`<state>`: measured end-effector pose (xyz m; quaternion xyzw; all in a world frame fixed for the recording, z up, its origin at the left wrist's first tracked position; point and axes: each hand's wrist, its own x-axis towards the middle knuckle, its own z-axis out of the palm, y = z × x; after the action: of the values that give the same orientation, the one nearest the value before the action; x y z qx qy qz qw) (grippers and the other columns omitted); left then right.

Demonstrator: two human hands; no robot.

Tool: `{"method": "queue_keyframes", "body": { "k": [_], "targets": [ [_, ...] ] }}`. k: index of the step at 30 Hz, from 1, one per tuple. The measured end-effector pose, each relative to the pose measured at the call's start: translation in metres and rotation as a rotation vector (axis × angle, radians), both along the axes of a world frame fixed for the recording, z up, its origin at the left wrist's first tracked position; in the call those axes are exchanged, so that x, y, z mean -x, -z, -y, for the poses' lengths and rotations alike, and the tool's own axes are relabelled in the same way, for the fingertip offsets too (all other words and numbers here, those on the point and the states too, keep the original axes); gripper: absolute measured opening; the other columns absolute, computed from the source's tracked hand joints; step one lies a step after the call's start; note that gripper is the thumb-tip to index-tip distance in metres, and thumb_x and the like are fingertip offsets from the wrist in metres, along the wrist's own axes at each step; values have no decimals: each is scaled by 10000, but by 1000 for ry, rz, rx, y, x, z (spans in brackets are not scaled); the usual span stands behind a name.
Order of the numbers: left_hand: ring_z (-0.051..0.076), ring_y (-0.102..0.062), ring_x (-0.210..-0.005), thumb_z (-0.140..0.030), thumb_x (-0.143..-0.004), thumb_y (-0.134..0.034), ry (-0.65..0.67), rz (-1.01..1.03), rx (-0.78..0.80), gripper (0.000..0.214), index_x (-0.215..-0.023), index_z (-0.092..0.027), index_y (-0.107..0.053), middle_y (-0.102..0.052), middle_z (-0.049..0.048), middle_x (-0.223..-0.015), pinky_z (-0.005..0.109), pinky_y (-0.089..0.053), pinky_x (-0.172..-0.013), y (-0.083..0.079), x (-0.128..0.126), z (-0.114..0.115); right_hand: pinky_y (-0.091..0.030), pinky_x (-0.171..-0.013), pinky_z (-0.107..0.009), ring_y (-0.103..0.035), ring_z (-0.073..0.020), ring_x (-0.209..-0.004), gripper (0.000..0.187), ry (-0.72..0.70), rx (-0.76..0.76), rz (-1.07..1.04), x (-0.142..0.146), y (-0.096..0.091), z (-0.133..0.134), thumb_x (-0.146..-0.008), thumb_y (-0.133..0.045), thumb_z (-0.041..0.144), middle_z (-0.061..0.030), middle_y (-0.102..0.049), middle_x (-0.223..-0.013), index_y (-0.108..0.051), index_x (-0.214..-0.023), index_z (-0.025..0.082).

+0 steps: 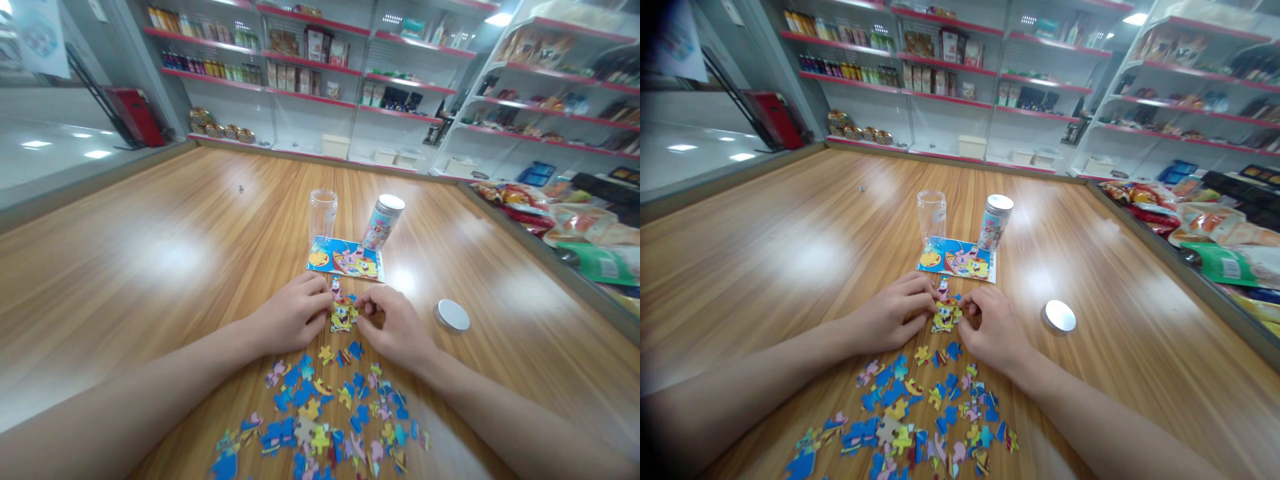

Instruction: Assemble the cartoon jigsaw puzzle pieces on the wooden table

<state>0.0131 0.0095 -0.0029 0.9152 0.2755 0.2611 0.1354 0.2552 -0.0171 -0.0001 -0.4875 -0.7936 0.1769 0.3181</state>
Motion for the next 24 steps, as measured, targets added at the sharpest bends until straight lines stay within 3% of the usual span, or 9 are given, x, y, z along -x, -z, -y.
{"method": "queue_keyframes", "body": {
  "k": [24],
  "targets": [
    [251,-549,-1056,-110,-931,-503,-8,12,-16,148,-924,-177,-634,-597,92,-1006,432,-509,-940,-1,-1,1,-405,-731,-347,-525,-208,-812,216,-43,10,153,-3,-8,2,-733,-674,72,-26,-589,-838,-528,-821,205]
  ]
}}
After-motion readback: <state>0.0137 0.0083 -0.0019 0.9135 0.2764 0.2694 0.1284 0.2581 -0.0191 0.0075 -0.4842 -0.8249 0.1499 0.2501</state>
